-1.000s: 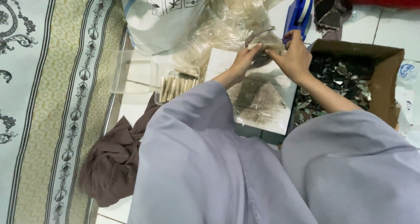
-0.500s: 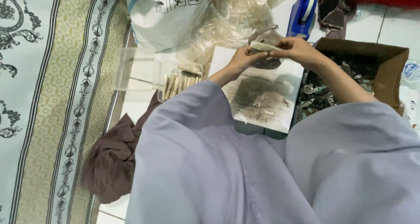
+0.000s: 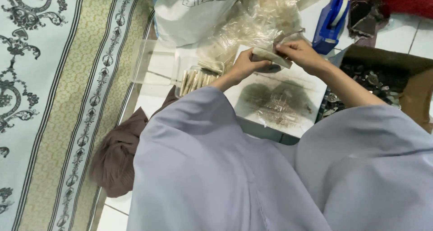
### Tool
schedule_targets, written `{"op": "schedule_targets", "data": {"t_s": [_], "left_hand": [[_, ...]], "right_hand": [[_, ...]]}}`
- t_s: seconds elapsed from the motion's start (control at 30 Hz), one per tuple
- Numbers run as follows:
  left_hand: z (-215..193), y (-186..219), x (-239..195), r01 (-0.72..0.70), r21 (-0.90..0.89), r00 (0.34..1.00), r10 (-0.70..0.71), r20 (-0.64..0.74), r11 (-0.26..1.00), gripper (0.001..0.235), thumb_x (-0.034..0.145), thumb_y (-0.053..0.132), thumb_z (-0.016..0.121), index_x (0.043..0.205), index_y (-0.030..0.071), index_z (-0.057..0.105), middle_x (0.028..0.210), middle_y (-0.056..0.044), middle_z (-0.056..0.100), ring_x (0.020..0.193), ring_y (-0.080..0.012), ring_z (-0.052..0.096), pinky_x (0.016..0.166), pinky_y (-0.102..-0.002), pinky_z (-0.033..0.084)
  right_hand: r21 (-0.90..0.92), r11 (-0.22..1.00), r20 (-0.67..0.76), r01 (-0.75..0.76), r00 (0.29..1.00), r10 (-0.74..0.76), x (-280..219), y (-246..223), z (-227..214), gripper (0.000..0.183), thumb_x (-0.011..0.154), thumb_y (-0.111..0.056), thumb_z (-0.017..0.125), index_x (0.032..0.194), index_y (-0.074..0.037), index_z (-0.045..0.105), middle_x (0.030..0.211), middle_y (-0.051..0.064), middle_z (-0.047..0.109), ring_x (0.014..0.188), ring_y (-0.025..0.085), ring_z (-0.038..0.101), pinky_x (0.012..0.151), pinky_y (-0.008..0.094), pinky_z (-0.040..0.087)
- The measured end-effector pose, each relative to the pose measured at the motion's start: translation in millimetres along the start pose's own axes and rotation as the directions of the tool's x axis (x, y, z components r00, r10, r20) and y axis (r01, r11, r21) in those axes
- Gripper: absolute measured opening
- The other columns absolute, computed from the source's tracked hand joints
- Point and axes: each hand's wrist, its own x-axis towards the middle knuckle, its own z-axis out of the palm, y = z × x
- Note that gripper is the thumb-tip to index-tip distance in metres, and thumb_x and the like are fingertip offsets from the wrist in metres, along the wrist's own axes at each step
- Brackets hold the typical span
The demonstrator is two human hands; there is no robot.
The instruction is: The person sits on the floor and packs small round metal buttons into clear plastic bags. They place several buttons into each bag, seal them, and then arrange the filled bags on a white board. The person also wipes the board with a cloth and continues to pack more buttons from a cardboard box.
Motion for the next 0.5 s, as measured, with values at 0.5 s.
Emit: {"op": "schedule_targets", "data": {"t_s": [0.5], "left_hand": [[-132.9,-27.5,-46.5,-0.065,0.142,0.983,0.088,-0.159,0.988,0.021,0.086,0.025,0.087,0.101,0.012,0.078,0.098,-0.012,0.077,0.092,-0.0204,0.073,0.074,-0.03,0.063]], "right_hand": [[-0.28,0.932,0.177,0.231,0.966,-0.186,54.7,-13.9,133.7,0.023,0.098,-0.027,0.078,0.116,-0.013,0.075,0.101,0.007,0.074,0.095,0.017,0.065,0.08,0.033,0.054]]}}
